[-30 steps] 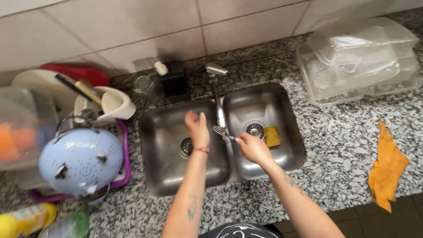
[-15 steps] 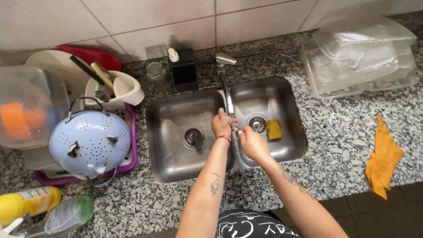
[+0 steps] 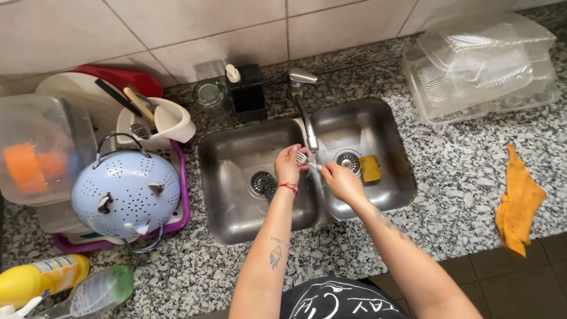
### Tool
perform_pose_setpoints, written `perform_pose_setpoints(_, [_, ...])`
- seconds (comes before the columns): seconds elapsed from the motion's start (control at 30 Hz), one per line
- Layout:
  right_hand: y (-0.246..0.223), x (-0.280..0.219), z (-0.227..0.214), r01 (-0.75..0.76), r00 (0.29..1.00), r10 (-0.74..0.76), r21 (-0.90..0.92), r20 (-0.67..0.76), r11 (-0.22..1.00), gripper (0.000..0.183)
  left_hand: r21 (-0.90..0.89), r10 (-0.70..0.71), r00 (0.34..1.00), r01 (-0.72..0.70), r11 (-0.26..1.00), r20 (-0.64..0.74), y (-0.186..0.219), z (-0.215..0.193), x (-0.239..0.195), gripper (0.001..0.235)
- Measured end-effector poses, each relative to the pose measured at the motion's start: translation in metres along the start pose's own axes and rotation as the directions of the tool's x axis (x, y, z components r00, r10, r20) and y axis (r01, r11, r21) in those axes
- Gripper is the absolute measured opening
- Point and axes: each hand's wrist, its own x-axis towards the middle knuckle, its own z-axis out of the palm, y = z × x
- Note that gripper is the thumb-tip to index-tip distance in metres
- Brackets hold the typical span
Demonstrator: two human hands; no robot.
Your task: Cleaning the kitchen area by wiping down the stove, countertops, and sink using a cloth and sponge.
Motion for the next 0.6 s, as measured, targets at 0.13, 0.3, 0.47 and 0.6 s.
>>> perform_pose_setpoints(0.13, [-0.009, 0.058, 0.036, 0.128, 0.992, -0.127, 0.128, -0.015, 0.983, 0.042, 0.023, 0.065, 0.998, -0.066, 0.998, 0.027, 0.005, -0.014, 0.005, 0.025])
perform_pose_setpoints(0.3, [-0.006, 0.107, 0.071, 0.073, 0.993, -0.039, 0.333, -0.108, 0.940, 0.031, 0.189, -0.002, 1.000, 0.001, 0.982, 0.004, -0.022, -0.024, 0.020, 0.028])
perform_pose_setpoints(0.47, [0.043, 0.115, 0.062, -0.054, 0.997, 0.010, 0.622, 0.074, 0.781, 0.025, 0.287, -0.079, 0.996, 0.067, 0.956, 0.031, -0.011, -0.018, 0.000, 0.031])
perform_pose_setpoints(0.6, [0.080, 0.139, 0.098, -0.143, 0.982, -0.016, 0.803, 0.187, 0.578, 0.020, 0.606, -0.111, 0.982, -0.006, 0.796, 0.155, 0.002, 0.013, -0.024, 0.044])
